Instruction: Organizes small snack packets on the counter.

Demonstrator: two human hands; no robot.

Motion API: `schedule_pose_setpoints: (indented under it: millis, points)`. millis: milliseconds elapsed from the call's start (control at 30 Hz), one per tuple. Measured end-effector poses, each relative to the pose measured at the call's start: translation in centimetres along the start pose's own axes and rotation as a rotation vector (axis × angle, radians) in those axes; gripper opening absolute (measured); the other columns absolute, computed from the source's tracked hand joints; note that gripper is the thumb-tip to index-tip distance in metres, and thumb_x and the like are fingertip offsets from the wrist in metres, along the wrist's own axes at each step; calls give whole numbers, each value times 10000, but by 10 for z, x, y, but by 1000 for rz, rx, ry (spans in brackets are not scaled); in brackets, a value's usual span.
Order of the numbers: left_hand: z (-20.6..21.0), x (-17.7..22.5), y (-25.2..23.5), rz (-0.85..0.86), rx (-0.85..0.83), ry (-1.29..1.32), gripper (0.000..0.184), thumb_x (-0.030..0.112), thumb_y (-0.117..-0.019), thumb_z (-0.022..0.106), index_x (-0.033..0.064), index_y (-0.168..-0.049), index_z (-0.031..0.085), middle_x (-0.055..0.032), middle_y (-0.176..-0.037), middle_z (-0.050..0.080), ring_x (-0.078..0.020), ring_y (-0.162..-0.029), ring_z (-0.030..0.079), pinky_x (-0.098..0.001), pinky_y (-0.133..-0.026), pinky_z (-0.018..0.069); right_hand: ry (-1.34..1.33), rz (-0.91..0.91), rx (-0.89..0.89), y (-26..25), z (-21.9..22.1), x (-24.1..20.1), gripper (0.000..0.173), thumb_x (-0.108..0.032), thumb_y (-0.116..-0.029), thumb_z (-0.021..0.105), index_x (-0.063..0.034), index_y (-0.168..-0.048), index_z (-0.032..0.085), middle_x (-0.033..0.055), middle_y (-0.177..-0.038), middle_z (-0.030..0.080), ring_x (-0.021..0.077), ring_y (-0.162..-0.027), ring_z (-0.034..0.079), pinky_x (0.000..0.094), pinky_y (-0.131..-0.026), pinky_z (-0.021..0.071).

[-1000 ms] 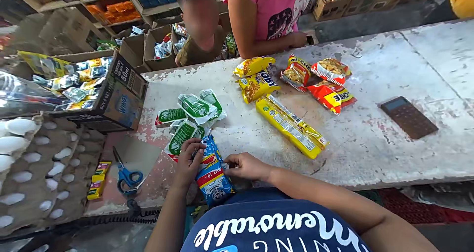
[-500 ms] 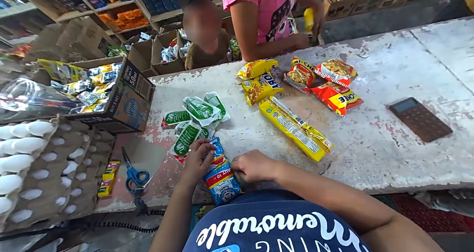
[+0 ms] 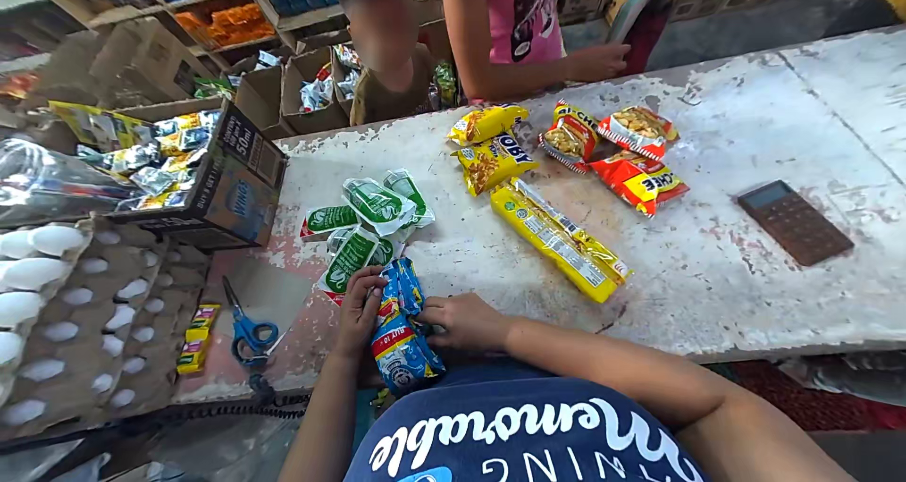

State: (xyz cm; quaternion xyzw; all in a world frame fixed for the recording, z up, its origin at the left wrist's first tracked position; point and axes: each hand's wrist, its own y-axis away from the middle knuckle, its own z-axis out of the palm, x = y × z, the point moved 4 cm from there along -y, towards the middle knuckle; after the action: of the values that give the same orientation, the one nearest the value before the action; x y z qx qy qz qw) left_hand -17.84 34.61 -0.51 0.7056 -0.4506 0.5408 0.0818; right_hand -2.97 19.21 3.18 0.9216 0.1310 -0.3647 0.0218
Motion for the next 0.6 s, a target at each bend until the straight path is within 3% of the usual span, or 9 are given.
schedule_pose_setpoints:
  millis: [233,467,600]
  points:
    - [5,0,1,46,38,-16,355,220,-1063,441,-43,-1097,676,-226,-1322,596,-232,-1329,520,-362,-1140,401,-74,-77,118,5,-4,-3,282,-163,-1018,574,32,-1187,688,209,-1163,690,352,-949,709,520,-775,563]
    - [7,3,-1,57,21,-36,373,250,-1076,431,-37,-1084,669,-223,-1325,595,-231,-1328,524,-354,-1132,413,-89,-79,84,6,-3,-8,293,-162,-979,647,39,-1188,687,218,-1161,686,366,-988,700,533,-808,558]
    - [9,11,-5,59,24,-106,383,256,-1065,433,-46,-1075,669,-231,-1308,609,-230,-1312,544,-341,-1116,428,-95,-90,120,4,-4,-11,232,-139,-969,653,40,-1103,713,211,-1096,705,356,-970,706,532,-808,560]
